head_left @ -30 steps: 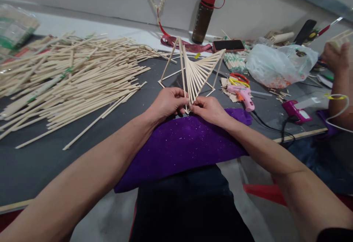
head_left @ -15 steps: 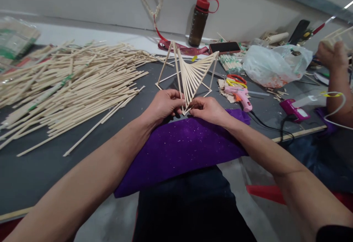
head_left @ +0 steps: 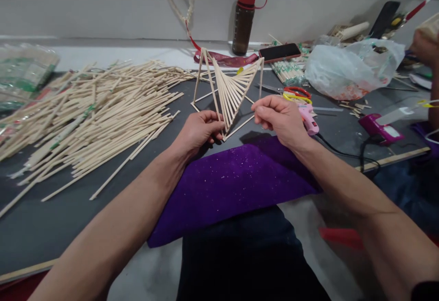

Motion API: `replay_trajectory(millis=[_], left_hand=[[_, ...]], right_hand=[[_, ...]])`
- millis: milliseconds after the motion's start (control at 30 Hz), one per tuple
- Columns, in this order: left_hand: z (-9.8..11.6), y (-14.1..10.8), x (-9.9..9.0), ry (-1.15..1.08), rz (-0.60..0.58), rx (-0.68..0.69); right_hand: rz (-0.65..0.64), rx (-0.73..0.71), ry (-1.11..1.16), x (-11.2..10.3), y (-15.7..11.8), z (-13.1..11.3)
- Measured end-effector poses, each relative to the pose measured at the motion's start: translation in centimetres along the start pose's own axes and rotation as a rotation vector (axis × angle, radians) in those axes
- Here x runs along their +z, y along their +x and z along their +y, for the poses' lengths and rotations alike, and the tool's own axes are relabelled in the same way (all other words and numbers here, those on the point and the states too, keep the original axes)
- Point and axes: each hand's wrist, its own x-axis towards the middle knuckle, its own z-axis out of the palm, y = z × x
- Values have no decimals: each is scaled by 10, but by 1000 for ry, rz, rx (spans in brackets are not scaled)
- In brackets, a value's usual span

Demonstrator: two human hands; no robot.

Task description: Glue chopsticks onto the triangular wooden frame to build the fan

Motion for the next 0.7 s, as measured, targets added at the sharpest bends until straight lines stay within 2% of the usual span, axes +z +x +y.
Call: replay_trajectory(millis=[67, 200, 433, 567, 700], left_hand=[[1, -1, 0, -4, 1, -4], [3, -3, -1, 3, -10, -1], [1, -2, -2, 37, -60, -6], [-1, 0, -2, 51, -67, -12], [-1, 0, -2, 52, -62, -5]], right_hand=[[-41, 9, -22, 1, 0, 1], [-230, 5, -166, 10, 2, 8], [-310, 0, -356, 29, 14, 18], [-316, -25, -332, 34, 16, 19], [-303, 92, -158, 32, 14, 17]])
